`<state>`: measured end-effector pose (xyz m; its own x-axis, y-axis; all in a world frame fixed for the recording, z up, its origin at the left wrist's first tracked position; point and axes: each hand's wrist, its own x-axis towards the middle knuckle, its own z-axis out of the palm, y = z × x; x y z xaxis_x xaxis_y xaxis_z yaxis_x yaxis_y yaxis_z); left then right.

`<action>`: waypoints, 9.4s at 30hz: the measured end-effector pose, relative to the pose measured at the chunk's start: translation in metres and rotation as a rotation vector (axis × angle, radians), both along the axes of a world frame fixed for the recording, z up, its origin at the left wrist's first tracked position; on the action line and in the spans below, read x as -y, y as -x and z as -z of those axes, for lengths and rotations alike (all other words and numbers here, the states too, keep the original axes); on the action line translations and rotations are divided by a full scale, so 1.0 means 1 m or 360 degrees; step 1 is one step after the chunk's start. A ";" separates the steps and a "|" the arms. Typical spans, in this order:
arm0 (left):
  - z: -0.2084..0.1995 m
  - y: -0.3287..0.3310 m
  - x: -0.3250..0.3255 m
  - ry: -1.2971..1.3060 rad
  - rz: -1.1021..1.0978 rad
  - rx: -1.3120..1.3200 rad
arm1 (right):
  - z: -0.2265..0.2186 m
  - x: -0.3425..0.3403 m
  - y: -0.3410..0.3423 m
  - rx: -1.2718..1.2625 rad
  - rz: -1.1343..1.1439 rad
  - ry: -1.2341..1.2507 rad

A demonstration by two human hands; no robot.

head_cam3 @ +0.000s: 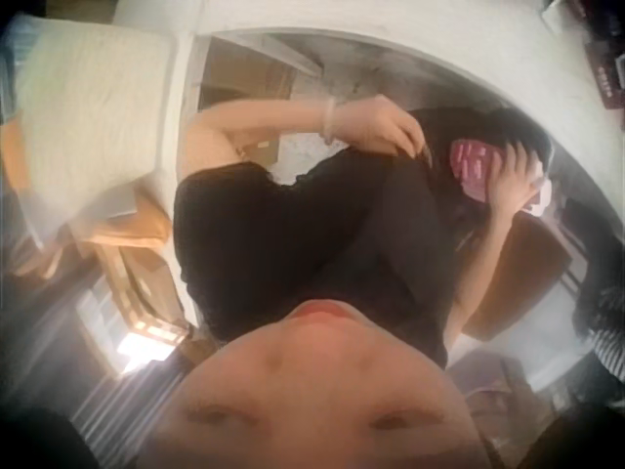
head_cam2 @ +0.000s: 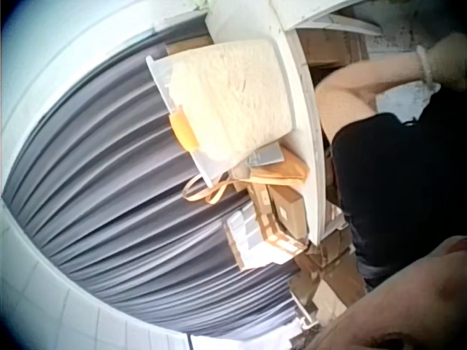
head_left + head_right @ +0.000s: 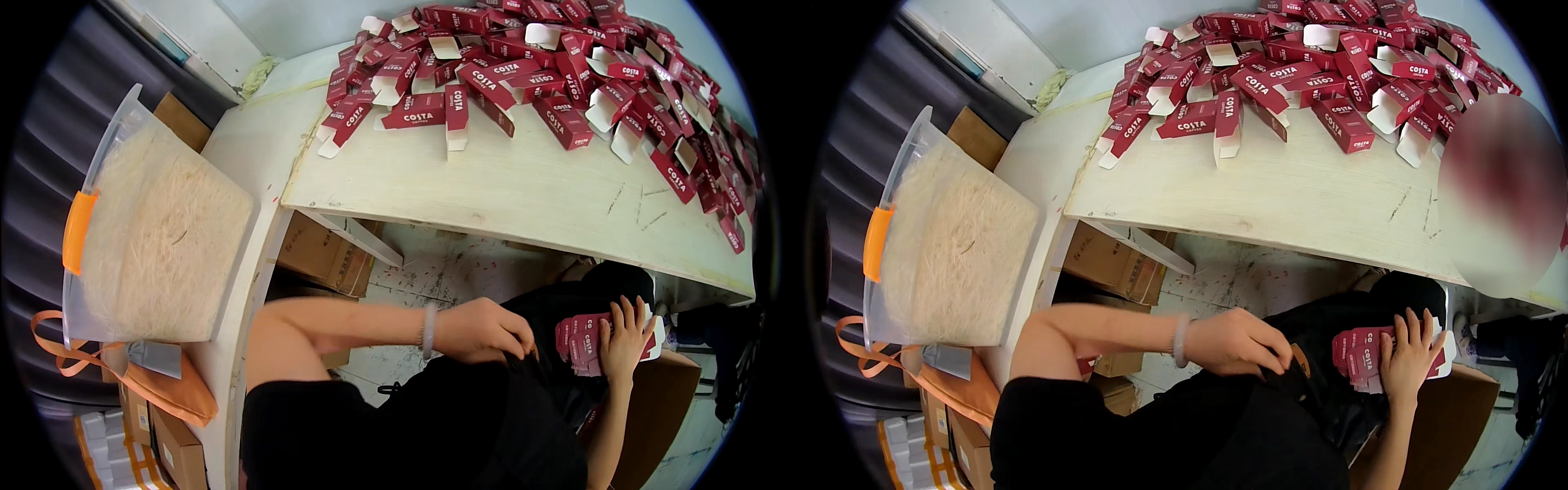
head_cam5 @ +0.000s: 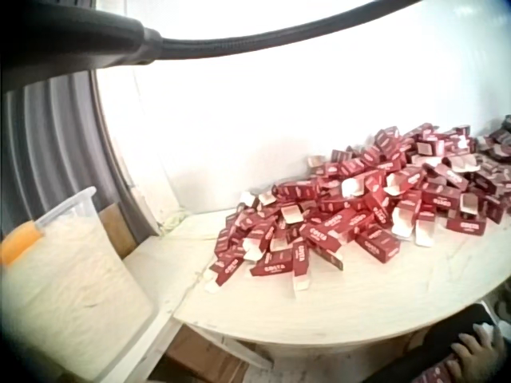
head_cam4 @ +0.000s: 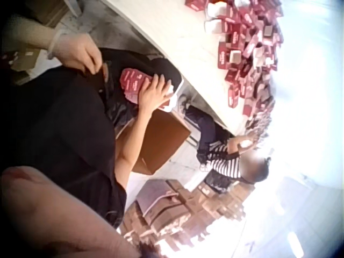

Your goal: The person assembles small red cardboard boxes by folding the flaps and tucking them into slots. They pick up flat-packed boxes from a pile on a table, fold them into shape, and place the finished boxes into a larger cardboard carton on the floor.

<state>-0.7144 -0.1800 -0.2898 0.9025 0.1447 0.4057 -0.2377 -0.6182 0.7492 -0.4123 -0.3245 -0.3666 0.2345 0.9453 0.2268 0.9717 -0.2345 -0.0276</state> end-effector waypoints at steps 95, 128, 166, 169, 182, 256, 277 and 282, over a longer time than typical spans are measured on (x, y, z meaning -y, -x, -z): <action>0.009 -0.249 -0.009 0.0168 0.0322 0.0086 | -0.071 0.022 -0.025 -0.2345 -0.0120 -0.1425; 0.071 -0.205 0.018 -0.0005 0.0157 -0.0936 | -0.036 0.040 0.019 -0.0720 0.0712 -0.0450; 0.006 -0.231 0.005 0.0705 0.0738 -0.0486 | -0.081 0.019 -0.018 -0.1693 0.0440 -0.2393; -0.003 -0.230 0.000 0.0408 0.0633 -0.0519 | -0.088 0.049 -0.031 -0.3004 -0.0070 -0.1531; 0.034 -0.227 0.012 0.0626 0.0545 -0.0171 | -0.081 0.061 -0.025 -0.2023 0.0203 -0.1174; 0.078 -0.199 0.023 0.0670 0.0015 -0.0985 | 0.060 0.061 0.015 -0.1363 0.1173 -0.1437; -0.018 -0.233 -0.133 0.0826 -0.0613 -0.0309 | 0.029 0.089 -0.015 -0.1608 0.1138 -0.1864; 0.000 -0.241 -0.158 -0.1033 -0.0935 -0.0354 | 0.012 0.077 -0.020 -0.1494 0.1053 -0.1969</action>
<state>-0.4739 -0.0217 -0.2902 0.8226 0.4106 0.3934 0.3585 -0.9115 0.2018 -0.3925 -0.4018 -0.3787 0.9641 0.0110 0.2653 0.2648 0.0373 -0.9636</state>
